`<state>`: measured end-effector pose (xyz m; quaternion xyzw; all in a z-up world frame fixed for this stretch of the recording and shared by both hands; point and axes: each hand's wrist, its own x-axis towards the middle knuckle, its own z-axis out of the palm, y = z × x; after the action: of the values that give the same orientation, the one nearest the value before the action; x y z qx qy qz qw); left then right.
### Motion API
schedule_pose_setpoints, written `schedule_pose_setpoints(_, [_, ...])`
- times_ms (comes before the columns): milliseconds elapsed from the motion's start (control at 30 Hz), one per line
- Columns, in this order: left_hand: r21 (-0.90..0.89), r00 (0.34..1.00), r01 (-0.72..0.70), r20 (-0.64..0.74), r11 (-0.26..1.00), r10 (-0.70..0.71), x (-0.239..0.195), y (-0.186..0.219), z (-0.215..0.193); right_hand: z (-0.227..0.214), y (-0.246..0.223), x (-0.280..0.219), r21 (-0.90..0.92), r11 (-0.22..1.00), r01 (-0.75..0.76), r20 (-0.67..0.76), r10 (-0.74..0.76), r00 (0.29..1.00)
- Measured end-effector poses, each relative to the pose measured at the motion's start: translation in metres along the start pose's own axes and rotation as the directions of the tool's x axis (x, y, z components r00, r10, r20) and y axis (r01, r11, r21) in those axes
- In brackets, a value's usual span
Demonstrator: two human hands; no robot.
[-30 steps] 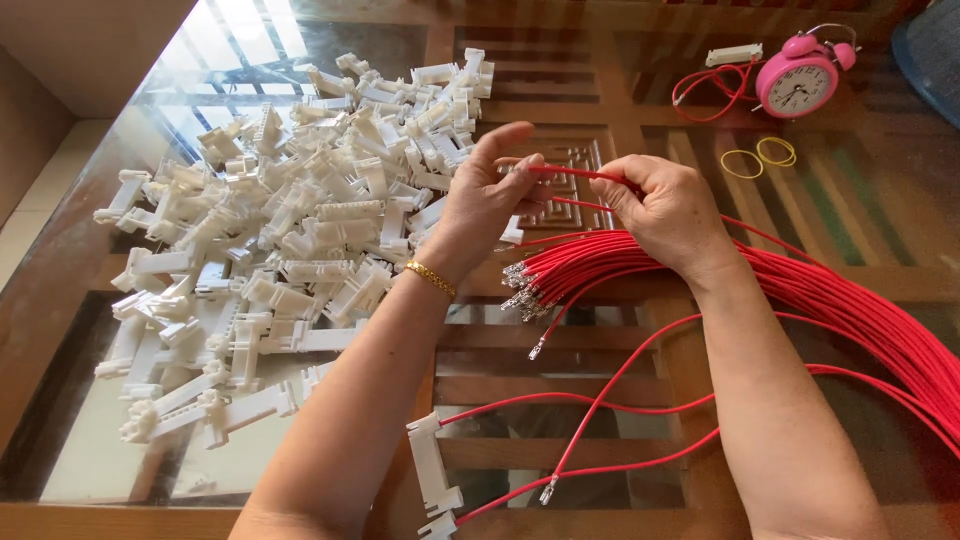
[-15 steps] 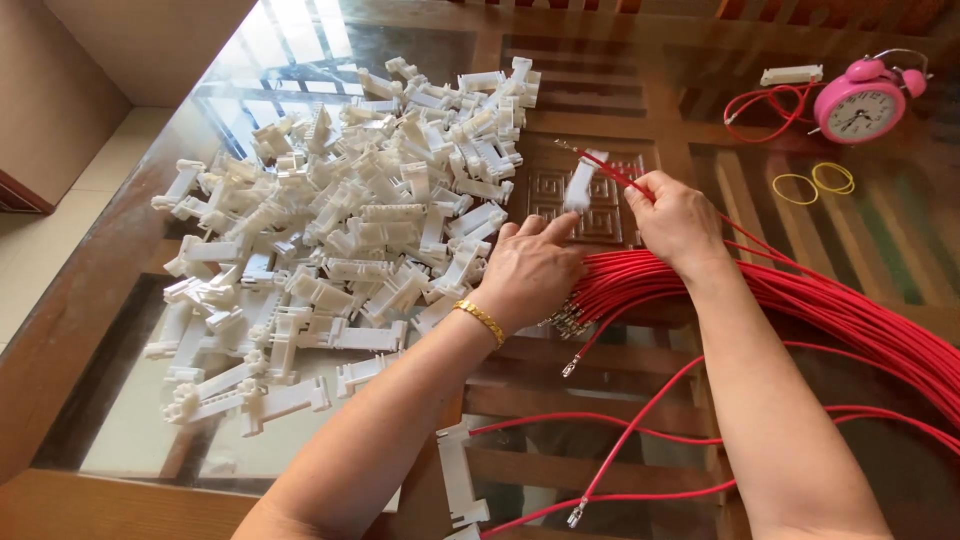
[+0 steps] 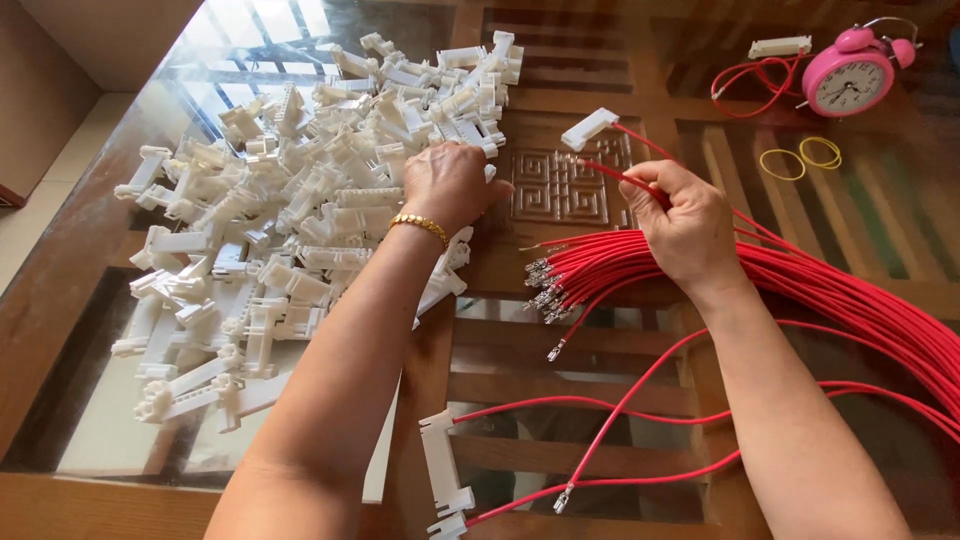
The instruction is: The person repeatedly picks up white plastic connectors and red wires with metal terminals, inserting the terminals into the connectors by hand. The completed assemblies are placed on the table next to the pile of unused connectors.
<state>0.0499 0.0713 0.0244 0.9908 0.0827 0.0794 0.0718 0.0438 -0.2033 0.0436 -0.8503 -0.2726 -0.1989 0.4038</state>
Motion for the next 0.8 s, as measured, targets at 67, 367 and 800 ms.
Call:
schedule_pose_setpoints(67, [0.056, 0.999, -0.01, 0.046, 0.998, 0.008, -0.01, 0.008, -0.01, 0.0, -0.004, -0.006, 0.009, 0.999, 0.031, -0.006, -0.031, 1.0])
schedule_pose_setpoints(367, [0.1, 0.999, -0.03, -0.007, 0.994, 0.031, -0.025, 0.0, -0.001, -0.001, -0.002, -0.011, 0.1, 0.981, 0.167, -0.058, -0.162, 0.985])
schedule_pose_setpoints(800, [-0.947, 0.985, -0.147, -0.166, 0.286, -0.042, -0.052, 0.04, -0.05, -0.013, -0.008, -0.008, 0.196, 0.973, 0.119, -0.145, -0.091, 0.985])
